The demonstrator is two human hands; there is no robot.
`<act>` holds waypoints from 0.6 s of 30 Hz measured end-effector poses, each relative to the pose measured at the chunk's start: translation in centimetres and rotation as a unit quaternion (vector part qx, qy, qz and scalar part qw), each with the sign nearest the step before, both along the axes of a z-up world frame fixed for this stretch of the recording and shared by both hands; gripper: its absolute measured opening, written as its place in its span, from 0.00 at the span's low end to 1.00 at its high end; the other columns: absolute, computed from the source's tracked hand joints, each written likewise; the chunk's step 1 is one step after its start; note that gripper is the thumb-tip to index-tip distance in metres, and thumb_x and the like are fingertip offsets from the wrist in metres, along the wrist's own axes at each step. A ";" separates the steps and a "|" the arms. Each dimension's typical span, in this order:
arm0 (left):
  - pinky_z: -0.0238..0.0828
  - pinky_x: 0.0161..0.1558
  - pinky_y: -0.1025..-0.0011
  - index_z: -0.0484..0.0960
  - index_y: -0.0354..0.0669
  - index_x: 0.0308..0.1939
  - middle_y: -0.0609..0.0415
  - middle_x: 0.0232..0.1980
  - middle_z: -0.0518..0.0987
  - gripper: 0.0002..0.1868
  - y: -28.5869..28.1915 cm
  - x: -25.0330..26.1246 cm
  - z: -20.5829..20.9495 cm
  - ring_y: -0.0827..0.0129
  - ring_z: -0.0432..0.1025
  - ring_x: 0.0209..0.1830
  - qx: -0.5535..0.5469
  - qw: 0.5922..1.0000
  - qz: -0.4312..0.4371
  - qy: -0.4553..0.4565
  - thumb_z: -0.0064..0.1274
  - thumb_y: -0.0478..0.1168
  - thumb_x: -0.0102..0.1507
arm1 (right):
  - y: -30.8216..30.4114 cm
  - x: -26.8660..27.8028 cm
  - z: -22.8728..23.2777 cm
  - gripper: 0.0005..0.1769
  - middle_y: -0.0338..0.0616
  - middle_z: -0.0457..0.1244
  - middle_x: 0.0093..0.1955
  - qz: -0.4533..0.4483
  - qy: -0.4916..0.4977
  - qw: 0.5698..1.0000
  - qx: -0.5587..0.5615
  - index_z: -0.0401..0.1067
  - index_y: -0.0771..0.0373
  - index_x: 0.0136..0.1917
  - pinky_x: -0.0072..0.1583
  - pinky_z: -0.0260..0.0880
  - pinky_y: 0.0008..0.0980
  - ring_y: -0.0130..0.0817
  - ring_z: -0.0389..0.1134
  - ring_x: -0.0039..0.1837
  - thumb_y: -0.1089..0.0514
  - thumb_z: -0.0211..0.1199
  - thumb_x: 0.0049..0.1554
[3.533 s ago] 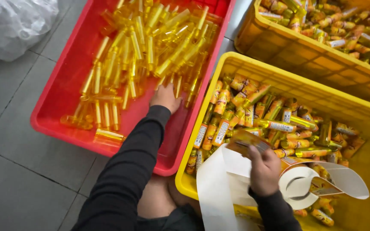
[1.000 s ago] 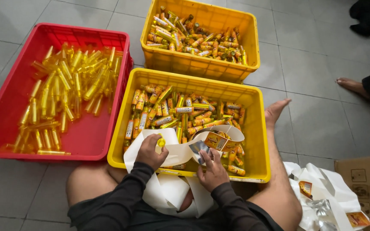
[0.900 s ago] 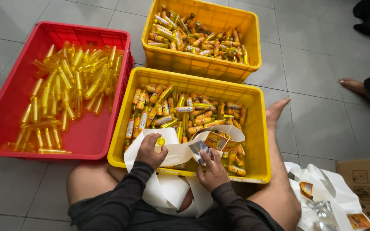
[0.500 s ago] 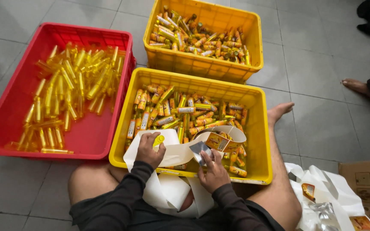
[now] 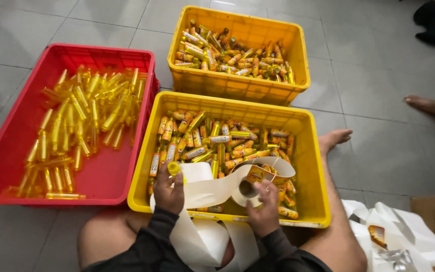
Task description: Peeling adhesive labels from a roll and applying them to yellow plastic tubes before placing them in a crate.
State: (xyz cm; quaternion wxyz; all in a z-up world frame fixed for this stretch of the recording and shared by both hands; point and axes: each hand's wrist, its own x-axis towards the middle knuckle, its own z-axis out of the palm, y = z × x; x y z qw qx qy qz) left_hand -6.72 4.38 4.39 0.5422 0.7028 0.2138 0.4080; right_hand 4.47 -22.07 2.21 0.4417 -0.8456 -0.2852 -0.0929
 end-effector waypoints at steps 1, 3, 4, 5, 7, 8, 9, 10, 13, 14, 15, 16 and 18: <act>0.80 0.50 0.65 0.68 0.39 0.66 0.46 0.54 0.81 0.26 -0.5 0.0 1.5 0.61 0.78 0.47 0.002 1.000 0.000 0.002 0.51 0.41 0.64 | 0.1 0.3 0.2 0.35 0.50 0.53 0.71 0.000 0.002 1.000 0.002 0.67 0.56 0.67 0.54 0.72 0.35 0.43 0.61 0.64 0.63 0.67 0.46; 0.77 0.51 0.69 0.60 0.39 0.71 0.48 0.52 0.81 0.30 -1.6 0.3 4.6 0.65 0.78 0.49 -0.075 0.993 -0.087 -0.037 0.46 0.35 0.64 | 0.1 1.2 0.9 0.27 0.49 0.51 0.74 0.055 0.096 0.975 0.192 0.66 0.62 0.67 0.58 0.69 0.32 0.40 0.60 0.68 0.67 0.61 0.54; 0.77 0.51 0.69 0.60 0.39 0.71 0.48 0.52 0.81 0.30 -1.9 0.6 5.9 0.65 0.78 0.49 -0.073 0.993 -0.088 -0.038 0.46 0.35 0.64 | 1.0 1.1 2.5 0.27 0.49 0.51 0.74 0.055 0.095 0.975 0.194 0.66 0.62 0.67 0.58 0.69 0.32 0.40 0.60 0.68 0.67 0.61 0.54; 0.77 0.51 0.68 0.60 0.42 0.70 0.47 0.53 0.80 0.29 -2.5 0.7 7.1 0.63 0.77 0.49 -0.072 0.988 -0.126 -0.055 0.47 0.36 0.65 | 1.5 0.7 4.1 0.24 0.52 0.59 0.65 0.083 0.163 0.948 0.260 0.66 0.68 0.66 0.57 0.70 0.32 0.39 0.65 0.60 0.69 0.57 0.55; 0.77 0.51 0.66 0.59 0.44 0.69 0.45 0.53 0.78 0.28 -3.5 1.6 7.7 0.62 0.77 0.49 -0.074 0.981 -0.164 -0.069 0.47 0.37 0.65 | 2.5 1.0 4.1 0.22 0.55 0.68 0.56 0.107 0.232 0.912 0.322 0.66 0.73 0.65 0.57 0.71 0.31 0.38 0.70 0.52 0.72 0.53 0.57; 0.76 0.50 0.68 0.61 0.42 0.68 0.48 0.51 0.78 0.28 -4.0 2.3 7.1 0.64 0.75 0.47 -0.124 0.968 -0.199 -0.084 0.46 0.33 0.64 | 2.8 1.6 2.5 0.11 0.57 0.68 0.48 0.107 0.282 0.883 0.360 0.66 0.72 0.54 0.52 0.72 0.33 0.43 0.72 0.47 0.68 0.55 0.57; 0.75 0.50 0.69 0.63 0.39 0.67 0.50 0.50 0.78 0.27 -4.4 2.9 6.5 0.66 0.74 0.46 -0.174 0.952 -0.233 -0.099 0.44 0.29 0.63 | 3.1 2.0 0.8 0.05 0.59 0.69 0.39 0.105 0.330 0.849 0.398 0.66 0.71 0.43 0.47 0.74 0.34 0.48 0.74 0.42 0.65 0.58 0.57; 0.75 0.50 0.69 0.63 0.39 0.67 0.50 0.50 0.78 0.27 -4.4 3.9 3.9 0.66 0.74 0.46 -0.176 0.951 -0.234 -0.095 0.44 0.29 0.63 | 3.6 2.2 -0.4 0.05 0.59 0.69 0.39 0.101 0.332 0.849 0.398 0.66 0.71 0.43 0.47 0.74 0.34 0.48 0.74 0.42 0.65 0.58 0.57; 0.72 0.36 0.74 0.57 0.36 0.72 0.48 0.49 0.78 0.34 -3.9 6.1 -2.1 0.66 0.75 0.40 -0.333 0.907 -0.254 -0.037 0.47 0.29 0.62 | 5.2 3.2 -2.8 0.08 0.48 0.69 0.44 0.133 0.358 0.812 0.442 0.72 0.72 0.53 0.46 0.70 0.27 0.31 0.67 0.41 0.68 0.59 0.59; 0.70 0.35 0.72 0.61 0.38 0.71 0.46 0.46 0.76 0.32 -3.8 6.3 -3.1 0.65 0.74 0.38 -0.401 0.877 -0.265 -0.009 0.43 0.28 0.61 | 5.3 3.4 -3.0 0.10 0.52 0.69 0.45 0.120 0.412 0.796 0.427 0.71 0.72 0.53 0.47 0.72 0.31 0.37 0.70 0.42 0.65 0.61 0.58; 0.69 0.33 0.70 0.65 0.39 0.70 0.44 0.43 0.74 0.32 -3.8 6.4 -4.2 0.63 0.73 0.37 -0.467 0.840 -0.275 0.022 0.40 0.28 0.59 | 5.3 3.4 -3.3 0.13 0.57 0.69 0.45 0.104 0.466 0.777 0.410 0.70 0.73 0.53 0.48 0.74 0.35 0.42 0.72 0.42 0.61 0.63 0.58; 0.69 0.33 0.70 0.65 0.39 0.70 0.44 0.43 0.74 0.32 -3.2 7.6 -6.9 0.63 0.73 0.37 -0.469 0.839 -0.275 0.023 0.40 0.28 0.59 | 5.8 4.2 -4.5 0.13 0.57 0.69 0.45 0.102 0.467 0.777 0.410 0.70 0.73 0.53 0.48 0.74 0.35 0.42 0.72 0.42 0.61 0.63 0.58; 0.79 0.25 0.67 0.67 0.38 0.69 0.41 0.47 0.78 0.32 -3.0 8.8 -12.6 0.57 0.78 0.30 -0.500 0.832 -0.239 -0.018 0.44 0.28 0.58 | 5.8 4.6 -7.2 0.08 0.54 0.66 0.36 0.036 0.437 0.763 0.475 0.65 0.64 0.42 0.39 0.74 0.40 0.43 0.70 0.35 0.68 0.64 0.58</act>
